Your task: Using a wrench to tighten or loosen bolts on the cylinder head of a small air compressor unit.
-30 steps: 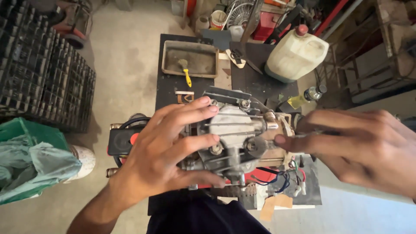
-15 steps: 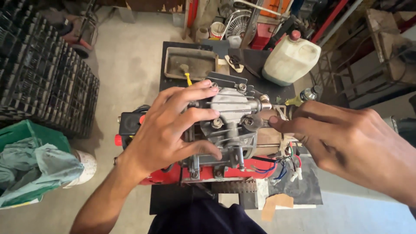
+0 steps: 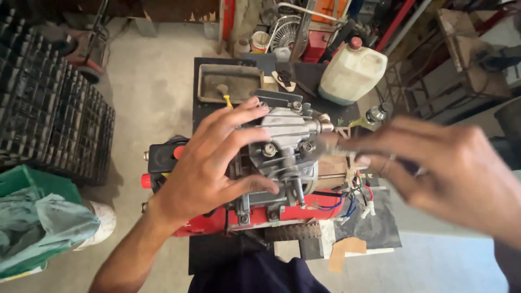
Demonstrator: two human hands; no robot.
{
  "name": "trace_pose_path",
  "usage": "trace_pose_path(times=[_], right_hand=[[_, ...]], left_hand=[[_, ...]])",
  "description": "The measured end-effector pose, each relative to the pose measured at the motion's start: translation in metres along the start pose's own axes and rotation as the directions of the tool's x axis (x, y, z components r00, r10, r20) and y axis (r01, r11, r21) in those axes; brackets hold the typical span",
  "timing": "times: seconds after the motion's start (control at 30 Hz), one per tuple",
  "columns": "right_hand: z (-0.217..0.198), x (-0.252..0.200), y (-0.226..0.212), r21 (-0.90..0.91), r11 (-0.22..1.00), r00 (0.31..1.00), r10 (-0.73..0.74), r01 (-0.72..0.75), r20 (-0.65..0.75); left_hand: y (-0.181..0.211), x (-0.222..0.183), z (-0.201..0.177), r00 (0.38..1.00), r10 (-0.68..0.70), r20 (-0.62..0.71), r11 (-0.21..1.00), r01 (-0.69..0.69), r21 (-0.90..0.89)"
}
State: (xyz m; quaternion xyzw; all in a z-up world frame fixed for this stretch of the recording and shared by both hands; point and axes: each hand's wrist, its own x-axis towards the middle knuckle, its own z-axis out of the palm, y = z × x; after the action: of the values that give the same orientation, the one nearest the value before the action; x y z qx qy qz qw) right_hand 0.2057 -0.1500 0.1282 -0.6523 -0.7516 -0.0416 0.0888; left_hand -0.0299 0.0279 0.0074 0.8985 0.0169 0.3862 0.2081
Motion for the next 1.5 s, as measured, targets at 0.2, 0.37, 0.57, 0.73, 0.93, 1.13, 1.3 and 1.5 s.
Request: trace_pose_path(times=[0.2, 0.37, 0.57, 0.73, 0.93, 1.13, 1.3, 1.5], right_hand=[[-0.004, 0.06, 0.016, 0.092, 0.987, 0.991, -0.136, 0.135, 0.012], [0.006, 0.093, 0.021, 0.21, 0.954, 0.974, -0.225, 0.215, 0.026], [0.019, 0.119, 0.038, 0.296, 0.916, 0.947, -0.309, 0.272, 0.087], [0.017, 0.133, 0.041, 0.32, 0.915, 0.929, -0.317, 0.246, 0.193], [0.026, 0.145, 0.057, 0.264, 0.895, 0.898, -0.409, 0.361, 0.159], [0.022, 0.159, 0.053, 0.171, 0.864, 0.86, -0.495, 0.473, 0.123], [0.024, 0.141, 0.055, 0.133, 0.907, 0.893, -0.419, 0.401, 0.163], [0.015, 0.113, 0.035, 0.074, 0.94, 0.928, -0.34, 0.332, 0.152]], left_hand=[[0.006, -0.011, -0.005, 0.978, -0.147, -0.148, 0.979, 0.166, 0.121], [0.003, -0.018, -0.012, 0.975, -0.178, -0.13, 0.981, 0.186, 0.055], [0.002, -0.008, -0.013, 0.981, -0.186, -0.059, 0.981, 0.189, 0.05], [-0.002, -0.002, -0.007, 0.977, -0.207, -0.044, 0.976, 0.209, 0.067], [0.0, -0.002, -0.011, 0.967, -0.256, 0.003, 0.966, 0.255, 0.031], [0.0, -0.001, -0.011, 0.966, -0.26, -0.001, 0.965, 0.26, 0.034], [-0.001, -0.004, -0.006, 0.966, -0.254, -0.039, 0.965, 0.256, 0.062], [-0.001, -0.003, -0.004, 0.966, -0.256, -0.023, 0.963, 0.257, 0.079]])
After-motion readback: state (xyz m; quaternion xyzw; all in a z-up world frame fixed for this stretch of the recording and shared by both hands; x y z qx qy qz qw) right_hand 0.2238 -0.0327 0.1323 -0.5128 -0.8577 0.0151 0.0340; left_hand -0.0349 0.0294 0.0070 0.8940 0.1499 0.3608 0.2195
